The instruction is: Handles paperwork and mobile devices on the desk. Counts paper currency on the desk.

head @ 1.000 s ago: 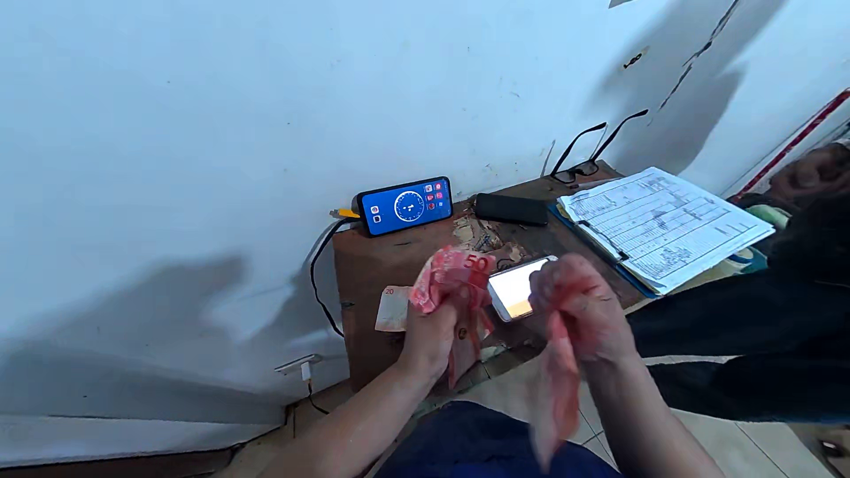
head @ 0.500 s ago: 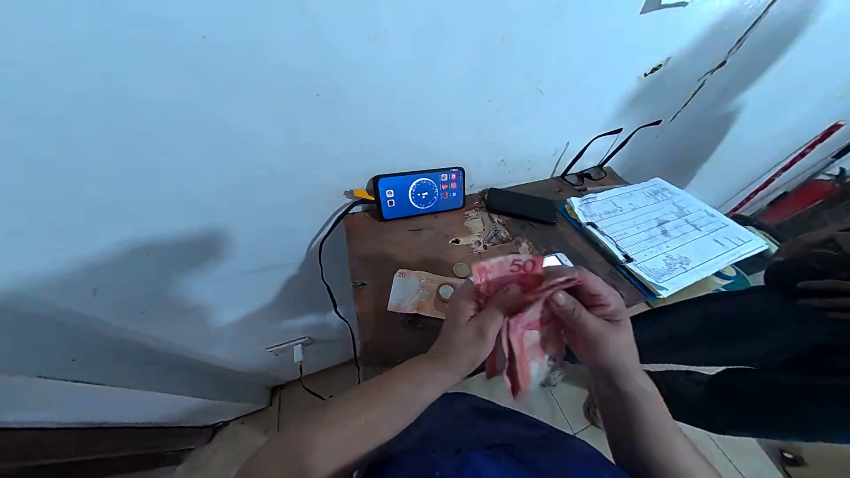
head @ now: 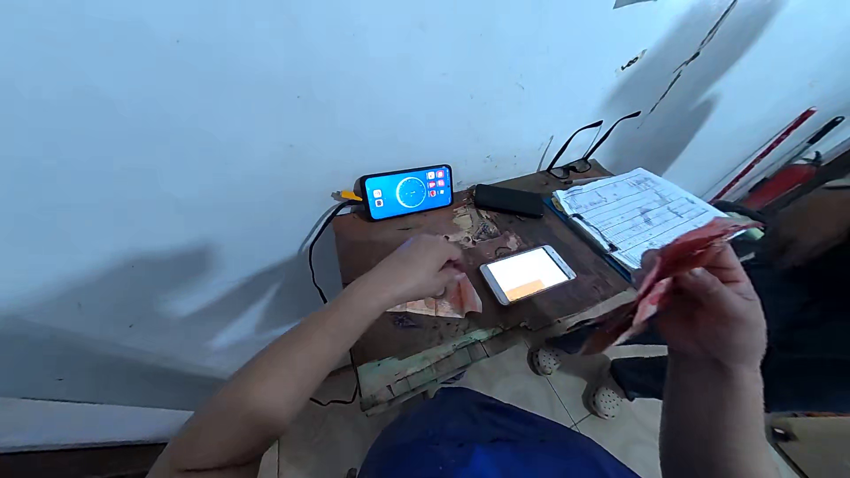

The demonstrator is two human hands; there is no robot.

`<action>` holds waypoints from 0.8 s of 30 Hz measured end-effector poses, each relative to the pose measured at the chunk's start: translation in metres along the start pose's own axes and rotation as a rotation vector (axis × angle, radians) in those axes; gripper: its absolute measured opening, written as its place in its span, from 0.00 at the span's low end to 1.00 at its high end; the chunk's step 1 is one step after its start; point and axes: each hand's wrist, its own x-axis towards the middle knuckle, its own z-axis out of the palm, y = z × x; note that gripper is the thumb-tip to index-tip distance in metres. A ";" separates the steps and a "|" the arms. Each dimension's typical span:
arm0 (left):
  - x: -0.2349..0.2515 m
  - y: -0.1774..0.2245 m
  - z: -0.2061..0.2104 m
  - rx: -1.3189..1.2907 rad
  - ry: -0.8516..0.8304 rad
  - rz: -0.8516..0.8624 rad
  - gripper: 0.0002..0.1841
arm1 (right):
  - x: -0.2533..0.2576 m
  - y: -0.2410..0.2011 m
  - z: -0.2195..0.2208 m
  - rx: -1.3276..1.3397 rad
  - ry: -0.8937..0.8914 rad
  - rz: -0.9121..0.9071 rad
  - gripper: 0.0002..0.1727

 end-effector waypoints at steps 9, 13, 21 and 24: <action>0.003 -0.010 0.012 0.039 -0.209 -0.255 0.13 | -0.019 -0.001 -0.033 0.013 0.115 -0.021 0.10; 0.001 -0.019 0.004 0.000 -0.224 -0.326 0.18 | -0.024 0.000 -0.052 0.012 0.120 -0.025 0.09; 0.002 -0.013 0.001 0.197 -0.363 -0.398 0.21 | -0.027 0.008 -0.065 0.050 0.150 0.021 0.08; 0.000 -0.011 0.000 0.122 -0.356 -0.389 0.20 | -0.024 0.010 -0.066 0.059 0.143 0.021 0.08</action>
